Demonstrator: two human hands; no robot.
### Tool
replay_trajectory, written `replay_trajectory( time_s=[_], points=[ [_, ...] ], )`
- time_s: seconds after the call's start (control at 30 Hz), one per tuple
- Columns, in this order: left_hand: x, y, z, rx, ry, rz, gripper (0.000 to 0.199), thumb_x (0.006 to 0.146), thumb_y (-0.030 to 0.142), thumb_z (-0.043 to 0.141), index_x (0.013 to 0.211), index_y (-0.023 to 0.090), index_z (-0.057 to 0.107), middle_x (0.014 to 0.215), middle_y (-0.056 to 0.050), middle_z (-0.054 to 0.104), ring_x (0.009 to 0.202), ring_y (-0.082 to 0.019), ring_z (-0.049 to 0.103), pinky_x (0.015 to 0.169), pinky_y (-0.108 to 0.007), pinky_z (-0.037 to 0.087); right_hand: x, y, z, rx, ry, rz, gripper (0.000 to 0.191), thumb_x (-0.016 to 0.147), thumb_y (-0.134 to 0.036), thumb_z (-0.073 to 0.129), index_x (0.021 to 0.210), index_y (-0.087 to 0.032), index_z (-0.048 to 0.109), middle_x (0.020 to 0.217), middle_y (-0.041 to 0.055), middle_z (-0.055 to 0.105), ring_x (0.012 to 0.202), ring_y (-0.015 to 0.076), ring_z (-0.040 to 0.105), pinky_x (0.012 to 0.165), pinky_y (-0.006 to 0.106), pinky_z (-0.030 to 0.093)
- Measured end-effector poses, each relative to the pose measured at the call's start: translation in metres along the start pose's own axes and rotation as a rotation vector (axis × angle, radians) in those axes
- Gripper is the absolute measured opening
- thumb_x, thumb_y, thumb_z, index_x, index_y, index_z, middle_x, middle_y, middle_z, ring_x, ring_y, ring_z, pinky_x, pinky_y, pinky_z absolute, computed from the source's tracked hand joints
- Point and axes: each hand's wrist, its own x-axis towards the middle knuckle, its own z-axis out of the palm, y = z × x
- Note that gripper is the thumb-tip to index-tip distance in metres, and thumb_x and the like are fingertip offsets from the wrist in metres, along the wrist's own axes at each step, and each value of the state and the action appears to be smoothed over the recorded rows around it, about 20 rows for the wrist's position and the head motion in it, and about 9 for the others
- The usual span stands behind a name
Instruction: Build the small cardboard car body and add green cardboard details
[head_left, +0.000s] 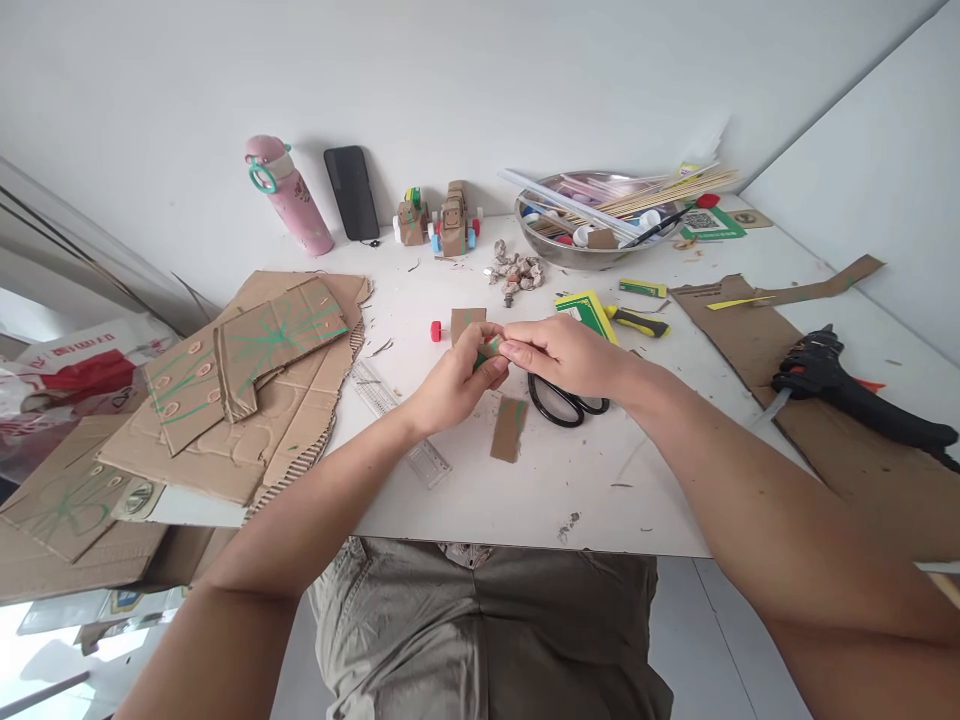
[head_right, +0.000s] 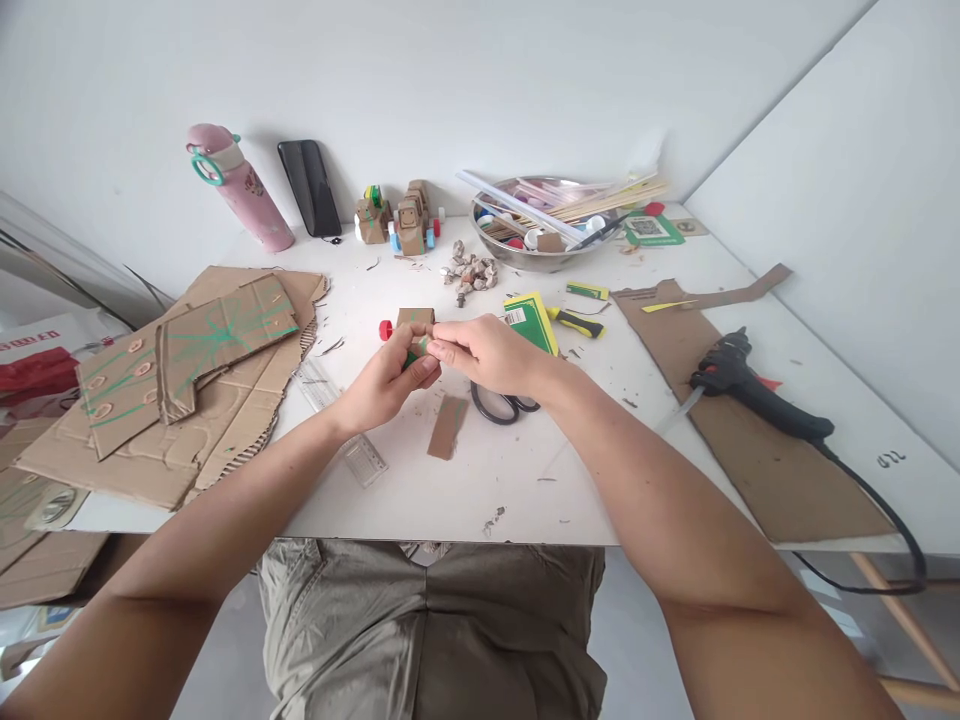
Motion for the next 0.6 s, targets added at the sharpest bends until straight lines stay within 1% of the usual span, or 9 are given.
replay_trajectory(
  time_s=[0.07, 0.13, 0.23, 0.3, 0.43, 0.53, 0.6],
  points=[
    [0.0, 0.0, 0.001, -0.048, -0.018, -0.019, 0.04, 0.099, 0.055, 0.064, 0.114, 0.024, 0.044, 0.068, 0.01, 0.042, 0.062, -0.013, 0.042, 0.064, -0.031, 0.037, 0.0, 0.0, 0.002, -0.036, -0.004, -0.006, 0.049, 0.099, -0.055, 0.05, 0.064, -0.027, 0.031, 0.056, -0.0055, 0.032, 0.056, 0.0135, 0.031, 0.057, 0.031, 0.029],
    [0.001, -0.001, 0.001, -0.094, -0.024, -0.033, 0.047, 0.096, 0.062, 0.067, 0.113, 0.025, 0.043, 0.069, 0.01, 0.04, 0.061, -0.012, 0.041, 0.063, -0.03, 0.036, 0.001, 0.001, 0.004, -0.06, 0.019, -0.009, 0.048, 0.098, -0.053, 0.05, 0.064, -0.027, 0.029, 0.056, -0.0052, 0.03, 0.056, 0.0139, 0.031, 0.057, 0.031, 0.03],
    [0.003, -0.002, 0.0, -0.139, -0.03, -0.045, 0.054, 0.092, 0.068, 0.071, 0.112, 0.026, 0.043, 0.072, 0.01, 0.039, 0.061, -0.011, 0.04, 0.062, -0.029, 0.034, 0.002, 0.002, 0.005, -0.06, 0.051, -0.014, 0.047, 0.098, -0.051, 0.05, 0.063, -0.027, 0.028, 0.055, -0.0052, 0.029, 0.056, 0.0138, 0.03, 0.056, 0.031, 0.03],
    [0.003, -0.002, -0.002, -0.148, -0.043, -0.058, 0.056, 0.091, 0.068, 0.071, 0.113, 0.025, 0.045, 0.07, 0.011, 0.038, 0.06, -0.011, 0.039, 0.061, -0.029, 0.032, 0.002, 0.003, 0.006, -0.021, 0.044, -0.009, 0.049, 0.099, -0.053, 0.05, 0.064, -0.027, 0.029, 0.056, -0.0054, 0.03, 0.055, 0.0136, 0.03, 0.056, 0.03, 0.029],
    [0.001, 0.001, -0.003, -0.131, -0.041, -0.068, 0.05, 0.094, 0.059, 0.072, 0.12, 0.024, 0.047, 0.072, 0.01, 0.042, 0.06, -0.011, 0.041, 0.06, -0.029, 0.032, 0.002, 0.005, 0.012, 0.087, 0.004, 0.001, 0.056, 0.102, -0.069, 0.043, 0.065, -0.027, 0.04, 0.056, -0.0053, 0.036, 0.055, 0.0135, 0.034, 0.056, 0.03, 0.031],
    [0.001, 0.003, -0.004, -0.117, -0.025, -0.084, 0.043, 0.096, 0.045, 0.07, 0.124, 0.023, 0.048, 0.072, 0.01, 0.043, 0.059, -0.01, 0.042, 0.059, -0.028, 0.033, 0.002, 0.008, 0.017, 0.065, 0.054, -0.003, 0.062, 0.102, -0.075, 0.041, 0.065, -0.026, 0.044, 0.056, -0.005, 0.038, 0.055, 0.0136, 0.036, 0.057, 0.03, 0.031],
    [0.003, 0.003, -0.005, -0.1, -0.01, -0.125, 0.037, 0.096, 0.035, 0.065, 0.125, 0.022, 0.048, 0.069, 0.011, 0.043, 0.058, -0.01, 0.042, 0.059, -0.027, 0.035, 0.002, 0.01, 0.017, 0.045, 0.084, 0.025, 0.062, 0.103, -0.075, 0.04, 0.065, -0.026, 0.045, 0.057, -0.0045, 0.039, 0.055, 0.0139, 0.037, 0.057, 0.031, 0.032]
  ],
)
